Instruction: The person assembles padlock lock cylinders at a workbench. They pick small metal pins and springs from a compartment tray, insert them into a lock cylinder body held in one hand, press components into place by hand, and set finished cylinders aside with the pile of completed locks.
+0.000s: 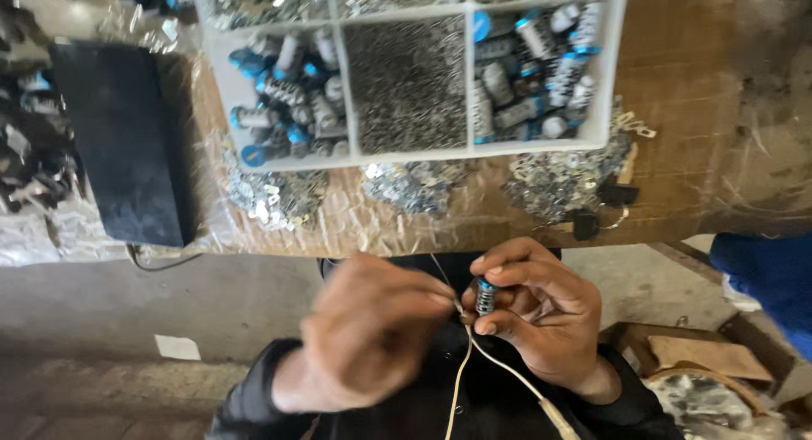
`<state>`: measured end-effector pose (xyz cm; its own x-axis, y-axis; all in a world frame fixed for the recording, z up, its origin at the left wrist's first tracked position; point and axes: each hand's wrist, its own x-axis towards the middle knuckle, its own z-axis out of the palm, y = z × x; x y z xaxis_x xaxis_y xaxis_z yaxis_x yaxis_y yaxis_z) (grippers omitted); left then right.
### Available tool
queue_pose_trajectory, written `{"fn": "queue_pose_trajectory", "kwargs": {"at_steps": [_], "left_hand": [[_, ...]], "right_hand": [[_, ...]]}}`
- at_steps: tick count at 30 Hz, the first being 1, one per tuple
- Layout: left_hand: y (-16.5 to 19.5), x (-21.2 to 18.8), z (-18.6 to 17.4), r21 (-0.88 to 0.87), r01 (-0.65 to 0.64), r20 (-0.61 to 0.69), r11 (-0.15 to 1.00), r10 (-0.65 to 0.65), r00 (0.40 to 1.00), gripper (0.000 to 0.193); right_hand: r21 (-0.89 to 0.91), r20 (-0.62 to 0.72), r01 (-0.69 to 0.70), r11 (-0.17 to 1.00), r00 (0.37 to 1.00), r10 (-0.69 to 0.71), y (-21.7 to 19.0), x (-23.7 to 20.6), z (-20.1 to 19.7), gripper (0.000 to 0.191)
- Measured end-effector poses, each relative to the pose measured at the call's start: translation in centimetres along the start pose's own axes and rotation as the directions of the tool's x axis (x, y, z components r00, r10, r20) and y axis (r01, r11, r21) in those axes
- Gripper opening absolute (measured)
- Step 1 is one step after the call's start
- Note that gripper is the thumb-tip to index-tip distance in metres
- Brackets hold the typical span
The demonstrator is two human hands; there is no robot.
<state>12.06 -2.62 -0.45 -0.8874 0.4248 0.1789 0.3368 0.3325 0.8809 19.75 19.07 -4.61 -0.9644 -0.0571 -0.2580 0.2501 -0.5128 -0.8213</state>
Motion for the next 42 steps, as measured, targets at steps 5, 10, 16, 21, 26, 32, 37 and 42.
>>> {"fn": "queue_pose_trajectory", "kwargs": {"at_steps": [5,10,16,21,26,32,37,42], "left_hand": [[0.0,1.3,-0.7,0.08,-0.211,0.097,0.974,0.203,0.974,0.036],[-1.5,0.2,-2.9,-0.184,0.022,0.19,0.983,0.014,0.982,0.039],[-2.3,-3.2,-4.2,-0.332,0.335,0.12,0.882,-0.312,0.942,0.036],[-2.5,-1.5,-3.4,0.423,0.191,-0.097,0.886,-0.165,0.981,0.045],[-3.0,-0.8,-3.1,0.471,0.187,-0.08,0.862,-0.169,0.982,0.046],[-3.4,-2.0,-3.4,0.461,0.146,-0.134,0.875,-0.094,0.987,0.041],[-3.2,-1.8,-3.5,0.46,0.164,-0.118,0.873,-0.123,0.985,0.047],[-3.3,-3.0,-4.3,0.475,0.127,-0.106,0.871,-0.087,0.991,0.045]], "right_hand": [[-0.219,0.039,0.036,0.975,0.999,-0.028,0.0,0.3,0.4,0.037],[-0.119,0.132,-0.051,0.992,0.989,0.067,0.8,1.2,1.2,0.035],[-0.02,0.244,-0.118,0.993,0.962,0.12,2.4,2.9,2.9,0.036],[-0.039,0.154,-0.097,0.995,0.983,0.102,2.3,3.3,3.4,0.038],[-0.076,0.191,-0.049,0.996,0.98,0.062,1.3,2.7,3.5,0.037],[-0.036,0.123,-0.035,0.999,0.992,0.039,1.2,2.6,3.1,0.036],[-0.055,0.179,-0.036,0.998,0.983,0.046,0.9,2.3,3.0,0.036],[-0.053,0.11,-0.07,0.996,0.991,0.076,0.9,2.3,3.1,0.037]]}}
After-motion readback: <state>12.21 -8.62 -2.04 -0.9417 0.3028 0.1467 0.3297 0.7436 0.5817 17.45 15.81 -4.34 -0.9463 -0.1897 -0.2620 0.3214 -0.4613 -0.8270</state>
